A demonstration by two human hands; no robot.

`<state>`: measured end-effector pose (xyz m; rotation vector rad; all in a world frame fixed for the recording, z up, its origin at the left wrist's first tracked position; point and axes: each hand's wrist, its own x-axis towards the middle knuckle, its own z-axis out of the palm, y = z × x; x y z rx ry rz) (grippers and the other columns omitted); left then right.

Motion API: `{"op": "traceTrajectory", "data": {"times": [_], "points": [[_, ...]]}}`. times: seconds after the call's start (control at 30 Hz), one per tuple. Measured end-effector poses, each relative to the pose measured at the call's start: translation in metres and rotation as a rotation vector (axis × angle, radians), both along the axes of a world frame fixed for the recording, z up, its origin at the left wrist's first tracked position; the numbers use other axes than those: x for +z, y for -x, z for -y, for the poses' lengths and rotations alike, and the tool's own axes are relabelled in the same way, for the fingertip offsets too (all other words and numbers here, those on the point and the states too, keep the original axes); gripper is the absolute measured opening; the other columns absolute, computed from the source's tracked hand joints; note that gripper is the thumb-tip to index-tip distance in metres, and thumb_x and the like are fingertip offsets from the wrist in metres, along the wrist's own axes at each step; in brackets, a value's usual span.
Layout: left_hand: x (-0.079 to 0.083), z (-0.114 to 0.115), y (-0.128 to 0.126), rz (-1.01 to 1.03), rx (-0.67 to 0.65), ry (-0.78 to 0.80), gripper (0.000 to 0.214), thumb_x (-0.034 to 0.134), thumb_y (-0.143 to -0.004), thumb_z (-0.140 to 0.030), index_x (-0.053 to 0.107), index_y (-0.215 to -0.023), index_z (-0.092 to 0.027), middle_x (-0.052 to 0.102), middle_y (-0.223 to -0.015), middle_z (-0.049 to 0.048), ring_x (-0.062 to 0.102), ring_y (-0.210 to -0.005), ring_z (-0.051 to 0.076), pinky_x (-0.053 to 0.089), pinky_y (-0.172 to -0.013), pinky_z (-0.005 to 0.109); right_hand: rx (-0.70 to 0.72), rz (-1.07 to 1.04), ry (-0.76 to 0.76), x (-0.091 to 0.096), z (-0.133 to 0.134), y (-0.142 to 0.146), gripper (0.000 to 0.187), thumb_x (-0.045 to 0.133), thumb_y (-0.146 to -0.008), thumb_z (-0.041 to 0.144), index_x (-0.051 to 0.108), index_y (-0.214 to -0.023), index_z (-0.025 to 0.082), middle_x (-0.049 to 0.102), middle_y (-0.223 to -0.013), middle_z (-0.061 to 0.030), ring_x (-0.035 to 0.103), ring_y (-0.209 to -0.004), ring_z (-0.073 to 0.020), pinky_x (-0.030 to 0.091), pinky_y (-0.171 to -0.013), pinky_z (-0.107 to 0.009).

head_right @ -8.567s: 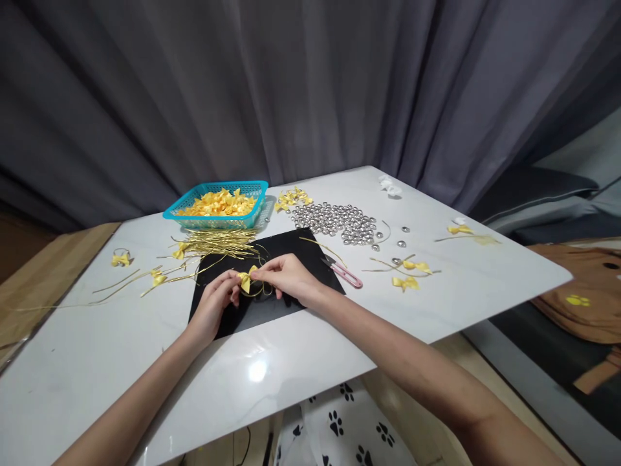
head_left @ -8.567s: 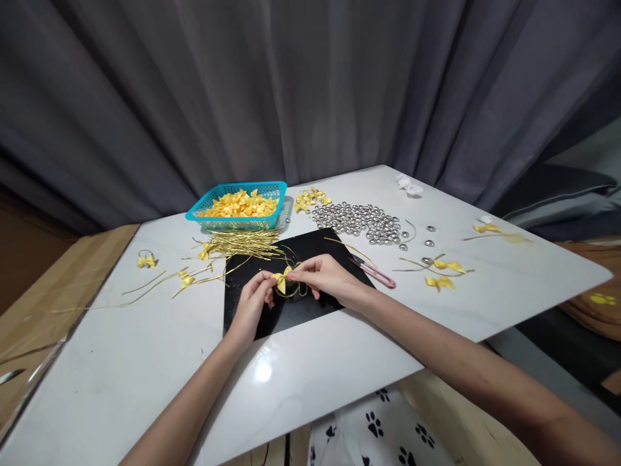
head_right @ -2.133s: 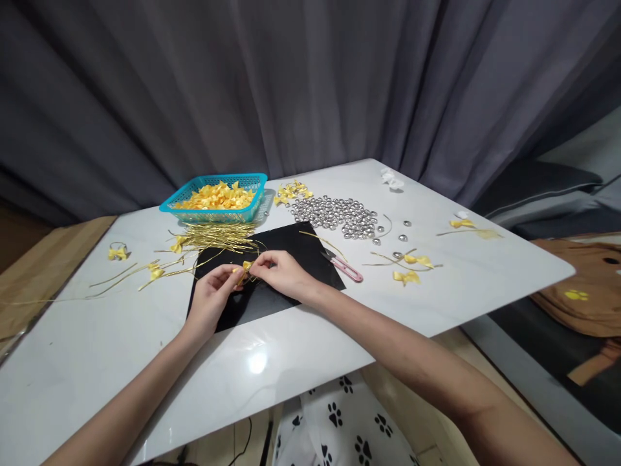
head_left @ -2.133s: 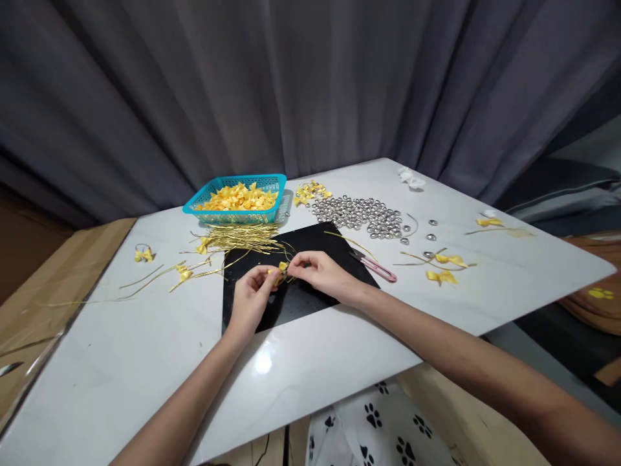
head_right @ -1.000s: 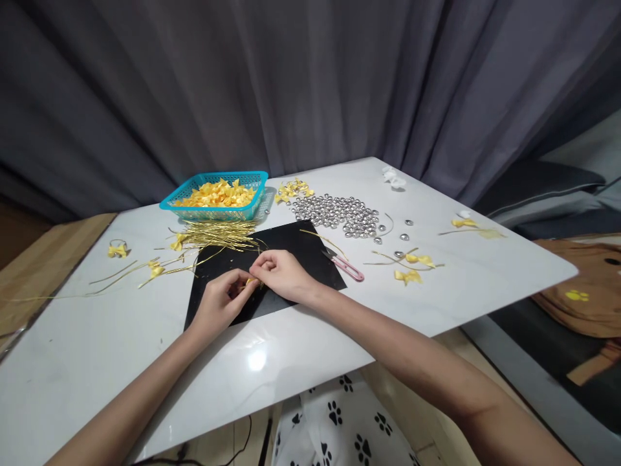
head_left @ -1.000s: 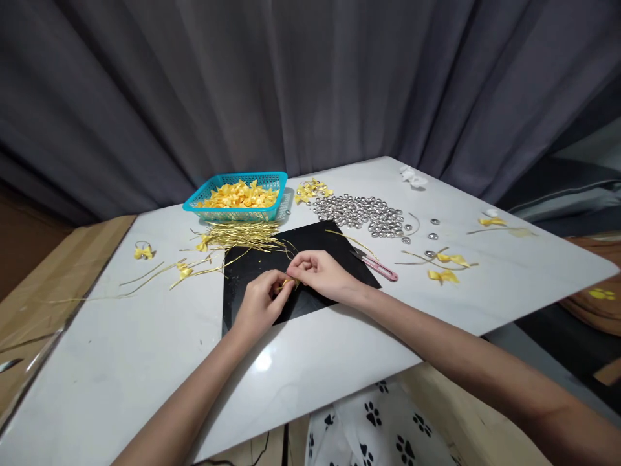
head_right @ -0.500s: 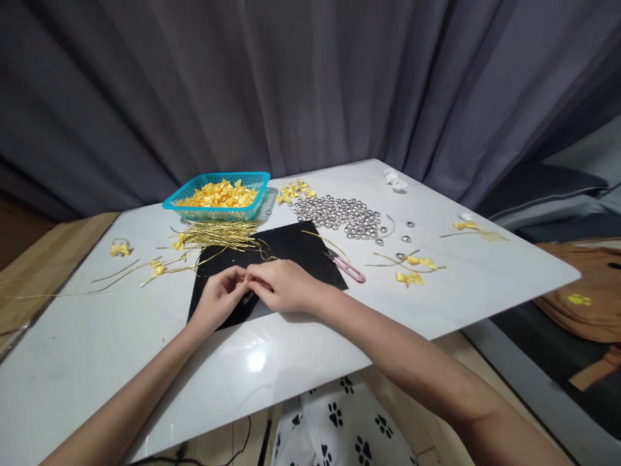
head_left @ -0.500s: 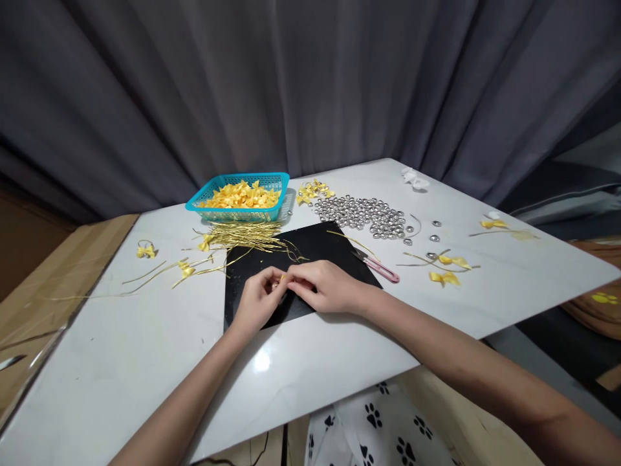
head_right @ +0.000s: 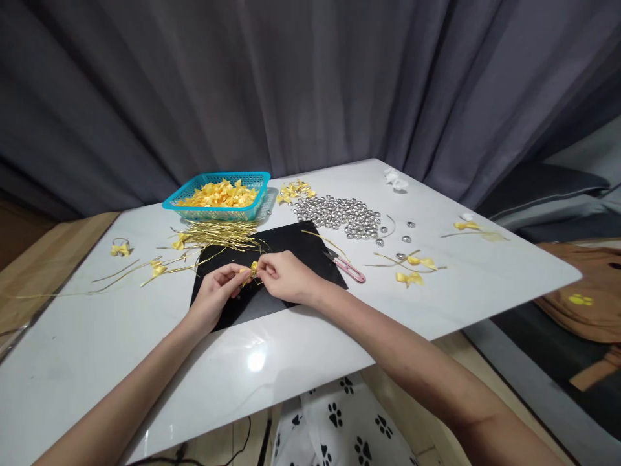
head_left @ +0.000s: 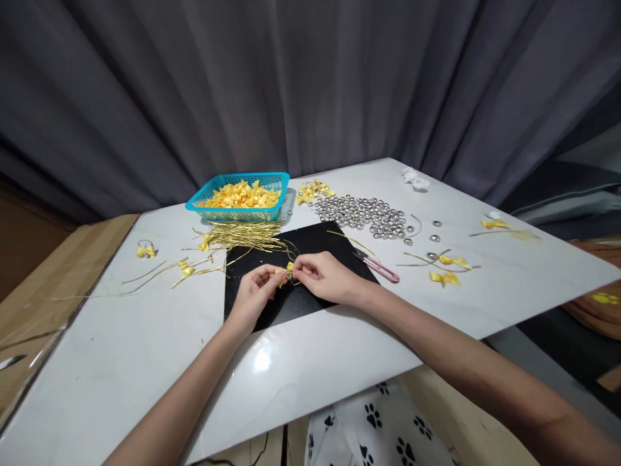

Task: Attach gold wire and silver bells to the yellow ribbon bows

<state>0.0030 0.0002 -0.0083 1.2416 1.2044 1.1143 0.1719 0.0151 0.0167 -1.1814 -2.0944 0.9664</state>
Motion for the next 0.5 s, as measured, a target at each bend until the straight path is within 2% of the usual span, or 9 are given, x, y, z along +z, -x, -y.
{"op": "traceTrajectory", "data": {"times": [0.13,0.23,0.37,0.5], "points": [[-0.0006,-0.0003,-0.0001,0.027,0.003,0.01,0.027,0.073,-0.064,-0.039,0.065,-0.07,-0.014,0.059,-0.062,-0.0005,0.039,-0.049,0.006,0.029,-0.045,0.019,-0.051,-0.058,0.066,-0.0032,-0.0004,0.004,0.013,0.05,-0.079,0.013,0.055,-0.067,0.012,0.037,-0.05,0.0064,0.03,-0.048,-0.006,0.022,-0.047,-0.02],[-0.0005,-0.0003,-0.0004,0.044,0.017,0.021,0.027,0.074,-0.063,-0.038,0.065,-0.07,-0.014,0.058,-0.061,-0.0014,0.038,-0.048,0.005,0.029,-0.045,0.019,-0.048,-0.05,0.061,-0.0045,0.0013,0.0049,0.014,0.049,-0.08,0.013,0.057,-0.068,0.012,0.035,-0.049,0.0066,0.029,-0.047,-0.0061,0.021,-0.047,-0.02],[-0.0004,-0.0006,-0.0009,0.054,0.026,0.026,0.026,0.074,-0.063,-0.037,0.065,-0.07,-0.014,0.058,-0.062,-0.0011,0.037,-0.049,0.006,0.028,-0.045,0.02,0.046,0.012,-0.097,-0.0049,0.0063,0.0038,0.014,0.048,-0.08,0.011,0.054,-0.068,0.014,0.034,-0.05,0.0066,0.029,-0.047,-0.0062,0.021,-0.049,-0.021],[0.0007,-0.0003,-0.0015,0.053,0.029,0.029,0.025,0.074,-0.062,-0.037,0.065,-0.069,-0.014,0.058,-0.061,-0.0013,0.037,-0.049,0.006,0.029,-0.045,0.021,0.114,0.108,-0.252,-0.0067,0.0087,0.0029,0.016,0.045,-0.081,0.008,0.052,-0.068,0.014,0.044,-0.054,0.0031,0.037,-0.049,-0.0076,0.024,-0.052,-0.021]]}}
